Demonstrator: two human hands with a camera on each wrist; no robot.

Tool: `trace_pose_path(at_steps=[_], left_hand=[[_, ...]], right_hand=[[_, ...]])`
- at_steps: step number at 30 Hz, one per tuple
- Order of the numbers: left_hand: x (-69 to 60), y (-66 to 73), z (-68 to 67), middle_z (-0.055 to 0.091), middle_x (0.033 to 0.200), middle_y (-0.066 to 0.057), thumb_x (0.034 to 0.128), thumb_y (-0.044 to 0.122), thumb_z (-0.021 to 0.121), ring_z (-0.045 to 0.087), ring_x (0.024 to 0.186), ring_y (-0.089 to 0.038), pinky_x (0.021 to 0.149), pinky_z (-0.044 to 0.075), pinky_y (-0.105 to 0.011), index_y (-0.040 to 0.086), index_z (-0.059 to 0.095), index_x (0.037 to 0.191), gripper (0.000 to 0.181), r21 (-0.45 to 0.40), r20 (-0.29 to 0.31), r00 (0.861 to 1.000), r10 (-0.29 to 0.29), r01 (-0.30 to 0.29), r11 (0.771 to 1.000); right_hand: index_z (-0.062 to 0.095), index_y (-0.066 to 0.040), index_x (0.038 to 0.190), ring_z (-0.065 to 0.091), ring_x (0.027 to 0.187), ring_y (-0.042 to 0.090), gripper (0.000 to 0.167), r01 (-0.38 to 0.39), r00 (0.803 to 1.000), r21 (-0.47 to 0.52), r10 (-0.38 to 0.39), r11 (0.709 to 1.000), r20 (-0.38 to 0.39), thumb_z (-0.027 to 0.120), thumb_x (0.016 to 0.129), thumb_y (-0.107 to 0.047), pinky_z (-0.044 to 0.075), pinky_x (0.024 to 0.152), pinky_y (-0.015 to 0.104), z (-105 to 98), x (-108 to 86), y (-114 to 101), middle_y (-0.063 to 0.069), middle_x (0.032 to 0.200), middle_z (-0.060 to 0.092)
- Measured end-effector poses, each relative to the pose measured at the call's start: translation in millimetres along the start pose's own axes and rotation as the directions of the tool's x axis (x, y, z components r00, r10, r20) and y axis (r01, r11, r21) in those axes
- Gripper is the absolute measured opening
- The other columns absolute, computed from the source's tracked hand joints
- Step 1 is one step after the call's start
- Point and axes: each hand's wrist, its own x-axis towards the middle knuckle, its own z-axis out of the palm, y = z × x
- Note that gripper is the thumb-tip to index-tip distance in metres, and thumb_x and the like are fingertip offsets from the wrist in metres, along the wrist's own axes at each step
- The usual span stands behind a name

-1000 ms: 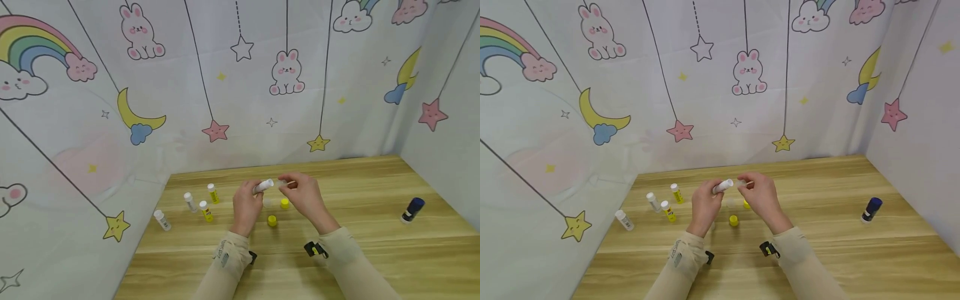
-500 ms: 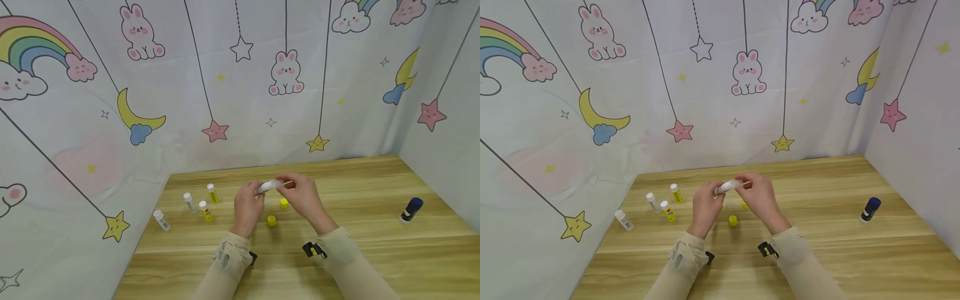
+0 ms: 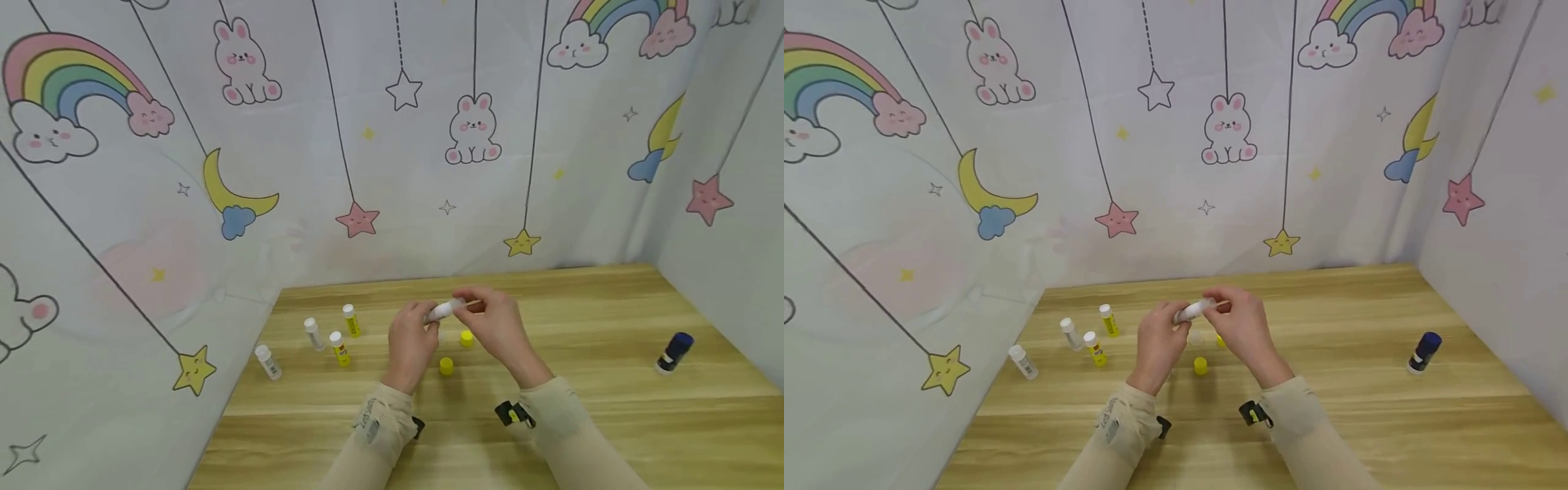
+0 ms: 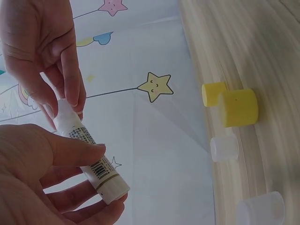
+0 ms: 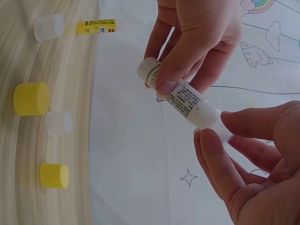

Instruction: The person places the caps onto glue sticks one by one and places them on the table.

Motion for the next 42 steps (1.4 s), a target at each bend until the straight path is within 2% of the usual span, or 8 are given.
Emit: trace_pose_path(at_steps=[4,14,26,42], left_hand=[[-1.9,-0.3,1.1,0.071,0.1,-0.006,0.0817,0.002,0.082,0.069,0.088,-0.023,0.077,0.057,-0.038,0.008,0.076,0.107,0.027,0.003,-0.003,1.0,0.006,-0.006,1.0],[-2.6,-1.8,-1.0,0.071,0.102,-0.006,0.0842,0.003,0.08,0.069,0.091,-0.021,0.079,0.057,-0.036,0.009,0.076,0.11,0.027,0.002,-0.002,1.0,0.022,-0.022,1.0],[-2.7,-1.2,0.1,0.07,0.103,-0.006,0.0833,0.002,0.081,0.069,0.09,-0.022,0.077,0.057,-0.037,0.009,0.075,0.109,0.027,0.024,-0.02,0.999,0.049,-0.049,0.999],[-2.5,-0.3,0.6,0.07,0.102,-0.004,0.0845,0.004,0.081,0.069,0.089,-0.02,0.076,0.057,-0.035,0.01,0.075,0.109,0.026,0.037,0.0,0.998,0.061,-0.061,0.997]], right_hand=[[0.075,-0.017,0.114,0.07,0.092,0.025,0.021,-0.016,1.0,-0.005,0.016,1.0,0.004,0.076,0.092,-0.019,0.059,0.063,0.032,0.8,-1.1,-0.7,0.004,0.107,0.072],[0.075,-0.016,0.115,0.07,0.089,0.025,0.023,0.038,0.999,0.004,-0.038,0.999,0.008,0.076,0.093,-0.018,0.059,0.064,0.033,2.0,0.6,-0.7,0.004,0.107,0.072],[0.075,-0.017,0.115,0.069,0.09,0.025,0.022,0.017,1.0,-0.008,-0.017,1.0,0.017,0.075,0.093,-0.018,0.059,0.064,0.032,2.2,0.1,-0.3,0.005,0.107,0.072],[0.075,-0.014,0.115,0.069,0.089,0.028,0.024,0.009,0.999,-0.001,-0.009,1.0,0.037,0.077,0.091,-0.015,0.059,0.066,0.033,1.0,0.0,-0.8,0.005,0.105,0.072]])
